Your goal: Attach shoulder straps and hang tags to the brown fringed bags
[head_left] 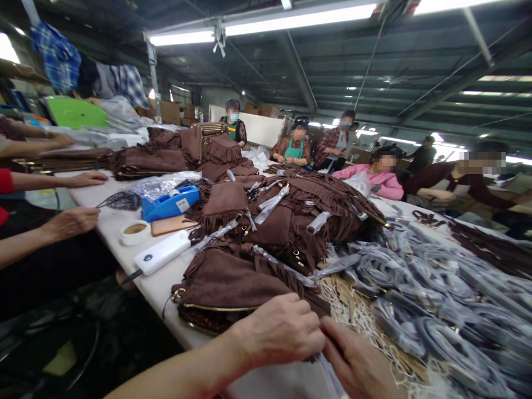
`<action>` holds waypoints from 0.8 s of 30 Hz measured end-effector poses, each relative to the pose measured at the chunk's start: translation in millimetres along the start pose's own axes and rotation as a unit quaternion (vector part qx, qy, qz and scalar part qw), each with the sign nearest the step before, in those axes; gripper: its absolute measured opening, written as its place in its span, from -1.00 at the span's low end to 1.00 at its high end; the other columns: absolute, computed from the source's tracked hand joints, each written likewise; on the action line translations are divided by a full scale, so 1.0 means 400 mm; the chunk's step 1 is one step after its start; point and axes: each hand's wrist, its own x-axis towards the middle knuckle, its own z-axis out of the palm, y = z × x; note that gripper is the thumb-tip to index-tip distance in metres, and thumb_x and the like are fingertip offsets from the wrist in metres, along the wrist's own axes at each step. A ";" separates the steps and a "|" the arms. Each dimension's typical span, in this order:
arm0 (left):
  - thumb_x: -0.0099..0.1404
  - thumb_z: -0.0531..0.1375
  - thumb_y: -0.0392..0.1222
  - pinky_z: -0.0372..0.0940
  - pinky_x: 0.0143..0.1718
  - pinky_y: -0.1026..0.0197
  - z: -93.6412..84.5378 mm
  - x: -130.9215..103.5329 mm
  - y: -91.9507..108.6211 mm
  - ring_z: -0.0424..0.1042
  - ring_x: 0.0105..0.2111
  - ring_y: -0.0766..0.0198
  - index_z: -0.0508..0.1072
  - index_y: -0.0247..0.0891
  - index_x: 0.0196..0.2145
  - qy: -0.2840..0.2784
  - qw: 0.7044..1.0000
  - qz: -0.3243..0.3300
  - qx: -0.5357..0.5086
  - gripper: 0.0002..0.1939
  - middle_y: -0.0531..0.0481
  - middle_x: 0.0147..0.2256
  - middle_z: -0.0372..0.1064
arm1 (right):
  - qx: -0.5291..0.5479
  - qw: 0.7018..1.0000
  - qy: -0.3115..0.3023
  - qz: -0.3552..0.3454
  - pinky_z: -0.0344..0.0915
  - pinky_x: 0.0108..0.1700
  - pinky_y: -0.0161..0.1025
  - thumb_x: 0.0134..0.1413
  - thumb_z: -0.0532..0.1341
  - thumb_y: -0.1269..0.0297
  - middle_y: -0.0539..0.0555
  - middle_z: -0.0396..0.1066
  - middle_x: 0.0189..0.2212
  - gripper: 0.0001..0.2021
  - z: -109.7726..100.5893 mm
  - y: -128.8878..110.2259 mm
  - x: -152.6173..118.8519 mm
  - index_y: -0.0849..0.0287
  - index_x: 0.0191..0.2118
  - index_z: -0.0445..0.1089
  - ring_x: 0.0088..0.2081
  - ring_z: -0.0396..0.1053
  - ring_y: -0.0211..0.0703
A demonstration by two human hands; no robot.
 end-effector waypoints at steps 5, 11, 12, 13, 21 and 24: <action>0.37 0.14 -0.31 0.21 -0.44 0.27 0.074 -0.040 0.035 0.32 -0.41 0.29 0.37 -0.28 -0.34 0.001 0.979 -0.176 -0.106 -0.90 0.04 -0.37 0.31 | -0.011 0.999 0.032 -0.017 0.24 -0.42 -0.35 0.33 0.00 0.13 -0.06 0.48 -0.51 -0.72 0.011 0.006 -0.009 0.03 -0.35 0.35 -0.47 0.48 -0.20; 0.24 0.23 -0.44 0.26 -0.25 0.31 0.073 -0.057 0.098 0.37 -0.30 0.32 0.45 -0.25 -0.33 0.067 0.852 -0.409 -0.319 -0.88 0.06 -0.34 0.38 | -0.018 0.999 0.043 -0.010 0.23 -0.43 -0.32 0.35 -0.01 0.10 -0.06 0.45 -0.55 -0.69 0.015 -0.003 -0.027 0.04 -0.36 0.35 -0.50 0.44 -0.18; 0.22 0.24 -0.42 0.24 -0.26 0.26 0.064 -0.055 0.099 0.35 -0.30 0.28 0.45 -0.23 -0.34 0.057 0.864 -0.406 -0.291 -0.88 0.06 -0.35 0.39 | -0.011 0.999 0.036 -0.003 0.22 -0.43 -0.32 0.35 -0.01 0.08 -0.06 0.43 -0.56 -0.68 0.010 -0.007 -0.028 0.05 -0.36 0.34 -0.51 0.43 -0.18; 0.21 0.24 -0.39 0.23 -0.27 0.22 0.053 -0.051 0.099 0.33 -0.30 0.25 0.45 -0.21 -0.36 0.046 0.877 -0.404 -0.256 -0.89 0.05 -0.35 0.39 | -0.003 1.000 0.027 0.004 0.21 -0.43 -0.32 0.35 -0.01 0.07 -0.06 0.41 -0.57 -0.68 0.005 -0.012 -0.029 0.05 -0.37 0.34 -0.52 0.41 -0.19; 0.25 0.21 -0.30 0.14 -0.32 0.14 -0.004 -0.047 0.093 0.28 -0.28 0.18 0.39 -0.18 -0.39 0.018 0.886 -0.433 -0.166 -0.92 0.04 -0.31 0.36 | 0.039 0.999 -0.008 0.021 0.18 -0.45 -0.32 0.31 -0.01 -0.03 -0.06 0.40 -0.58 -0.63 -0.019 -0.012 -0.035 0.05 -0.38 0.36 -0.55 0.37 -0.22; 0.29 0.17 -0.32 0.12 -0.29 0.10 -0.022 -0.090 0.064 0.25 -0.29 0.14 0.36 -0.20 -0.45 0.022 0.875 -0.472 -0.104 -0.86 0.02 -0.36 0.33 | 0.047 0.998 0.011 0.049 0.18 -0.45 -0.32 0.29 0.00 -0.03 -0.07 0.37 -0.61 -0.62 -0.009 0.006 -0.048 0.06 -0.43 0.33 -0.59 0.33 -0.23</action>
